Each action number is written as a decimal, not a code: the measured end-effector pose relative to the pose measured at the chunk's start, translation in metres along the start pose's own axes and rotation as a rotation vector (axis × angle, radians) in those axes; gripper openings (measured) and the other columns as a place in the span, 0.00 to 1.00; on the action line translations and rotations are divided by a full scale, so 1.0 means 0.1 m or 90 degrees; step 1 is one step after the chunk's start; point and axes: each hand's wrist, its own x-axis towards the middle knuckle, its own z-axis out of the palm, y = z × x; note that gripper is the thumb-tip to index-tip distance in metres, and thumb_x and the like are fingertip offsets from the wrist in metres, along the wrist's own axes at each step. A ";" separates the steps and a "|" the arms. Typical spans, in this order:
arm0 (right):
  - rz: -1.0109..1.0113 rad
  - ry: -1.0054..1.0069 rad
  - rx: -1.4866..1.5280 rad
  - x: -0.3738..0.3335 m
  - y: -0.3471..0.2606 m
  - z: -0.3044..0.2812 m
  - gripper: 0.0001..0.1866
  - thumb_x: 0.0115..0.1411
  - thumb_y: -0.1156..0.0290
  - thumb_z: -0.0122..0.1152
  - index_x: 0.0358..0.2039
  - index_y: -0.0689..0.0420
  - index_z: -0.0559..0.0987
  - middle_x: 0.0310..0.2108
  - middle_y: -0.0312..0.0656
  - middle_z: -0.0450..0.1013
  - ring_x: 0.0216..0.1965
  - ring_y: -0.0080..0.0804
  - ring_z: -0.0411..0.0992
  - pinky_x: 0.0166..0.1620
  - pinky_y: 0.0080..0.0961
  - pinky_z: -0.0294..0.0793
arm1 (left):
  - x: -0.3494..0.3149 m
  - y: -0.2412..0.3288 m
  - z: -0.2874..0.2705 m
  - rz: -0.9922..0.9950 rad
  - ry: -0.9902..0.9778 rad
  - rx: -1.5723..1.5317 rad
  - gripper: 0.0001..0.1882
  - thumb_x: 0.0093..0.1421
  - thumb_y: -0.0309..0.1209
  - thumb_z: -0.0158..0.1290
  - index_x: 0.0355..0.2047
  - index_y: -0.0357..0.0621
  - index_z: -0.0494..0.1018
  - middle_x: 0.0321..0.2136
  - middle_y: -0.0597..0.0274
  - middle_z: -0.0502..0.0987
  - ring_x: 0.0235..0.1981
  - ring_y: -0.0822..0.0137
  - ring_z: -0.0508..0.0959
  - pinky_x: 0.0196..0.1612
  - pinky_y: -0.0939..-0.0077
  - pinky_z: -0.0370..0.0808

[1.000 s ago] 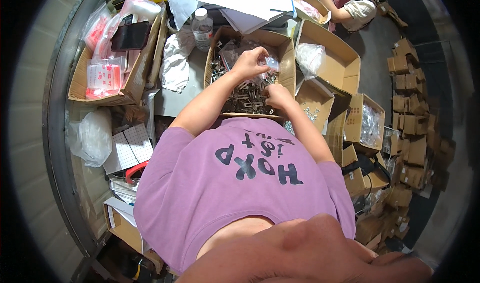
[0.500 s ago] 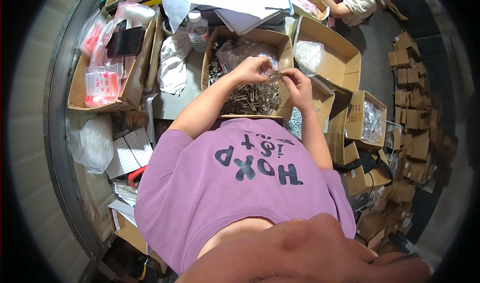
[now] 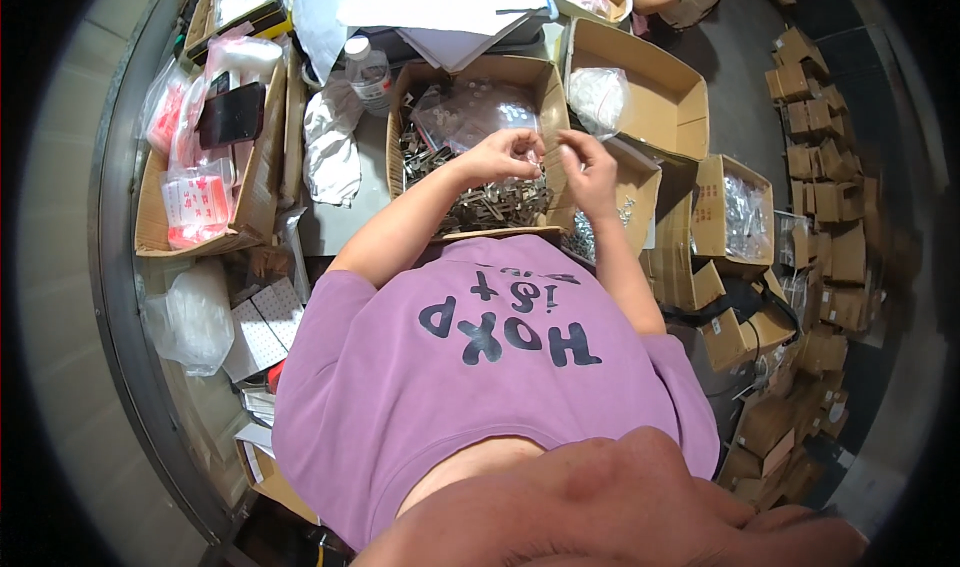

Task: The person sorts metal hardware components by hand from a large bin into individual small plastic bags.

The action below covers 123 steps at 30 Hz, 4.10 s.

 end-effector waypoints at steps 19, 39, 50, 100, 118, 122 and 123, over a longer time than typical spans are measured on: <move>0.103 -0.157 -0.453 -0.55 1.33 -0.62 0.07 0.42 0.77 0.62 0.26 0.57 0.80 0.29 0.48 0.73 0.34 0.48 0.71 0.41 0.37 0.70 | 0.06 -0.16 0.02 -0.053 0.021 0.019 0.18 0.46 0.25 0.61 0.37 0.41 0.67 0.27 0.71 0.69 0.30 0.79 0.69 0.35 0.85 0.68; 0.041 -0.027 -0.005 0.19 0.02 -0.08 0.06 0.49 0.75 0.61 0.29 0.61 0.77 0.26 0.43 0.74 0.27 0.26 0.73 0.33 0.22 0.71 | 0.02 -0.16 0.12 -0.035 -0.035 0.083 0.21 0.45 0.23 0.61 0.40 0.40 0.67 0.33 0.69 0.70 0.34 0.78 0.70 0.38 0.83 0.68; 0.266 -0.168 -0.519 1.09 0.85 -0.21 0.14 0.47 0.70 0.56 0.36 0.57 0.78 0.34 0.52 0.75 0.37 0.49 0.73 0.41 0.37 0.72 | 0.04 -0.19 0.08 -0.053 -0.024 0.054 0.18 0.46 0.22 0.60 0.37 0.41 0.68 0.31 0.70 0.70 0.32 0.79 0.70 0.36 0.83 0.68; 0.115 -0.178 -0.039 0.01 -0.17 -0.09 0.09 0.50 0.70 0.58 0.29 0.64 0.74 0.24 0.45 0.71 0.24 0.32 0.69 0.29 0.24 0.68 | 0.01 0.02 0.19 0.174 0.187 0.412 0.06 0.60 0.25 0.49 0.32 0.33 0.73 0.22 0.64 0.76 0.26 0.78 0.73 0.31 0.82 0.72; 0.177 0.353 -0.029 -0.05 0.27 -2.01 0.05 0.56 0.73 0.58 0.26 0.59 0.73 0.23 0.29 0.67 0.27 0.15 0.62 0.32 0.14 0.63 | 0.05 -0.01 -0.16 0.033 0.411 0.837 0.14 0.55 0.34 0.50 0.40 0.42 0.73 0.36 0.49 0.76 0.39 0.53 0.74 0.43 0.58 0.70; 0.119 0.485 -0.128 -0.03 0.31 -2.02 0.07 0.57 0.71 0.58 0.27 0.61 0.74 0.24 0.31 0.69 0.27 0.17 0.64 0.33 0.17 0.66 | 0.10 -0.17 -0.19 -0.073 0.320 0.963 0.21 0.55 0.34 0.49 0.51 0.49 0.66 0.38 0.49 0.74 0.34 0.52 0.76 0.38 0.60 0.73; 0.129 0.432 -0.123 -0.04 0.40 -1.94 0.07 0.57 0.71 0.59 0.28 0.61 0.74 0.25 0.31 0.69 0.28 0.17 0.64 0.33 0.17 0.66 | 0.11 -0.21 -0.20 -0.110 0.288 0.957 0.24 0.55 0.35 0.48 0.54 0.50 0.63 0.38 0.50 0.74 0.32 0.51 0.77 0.35 0.60 0.74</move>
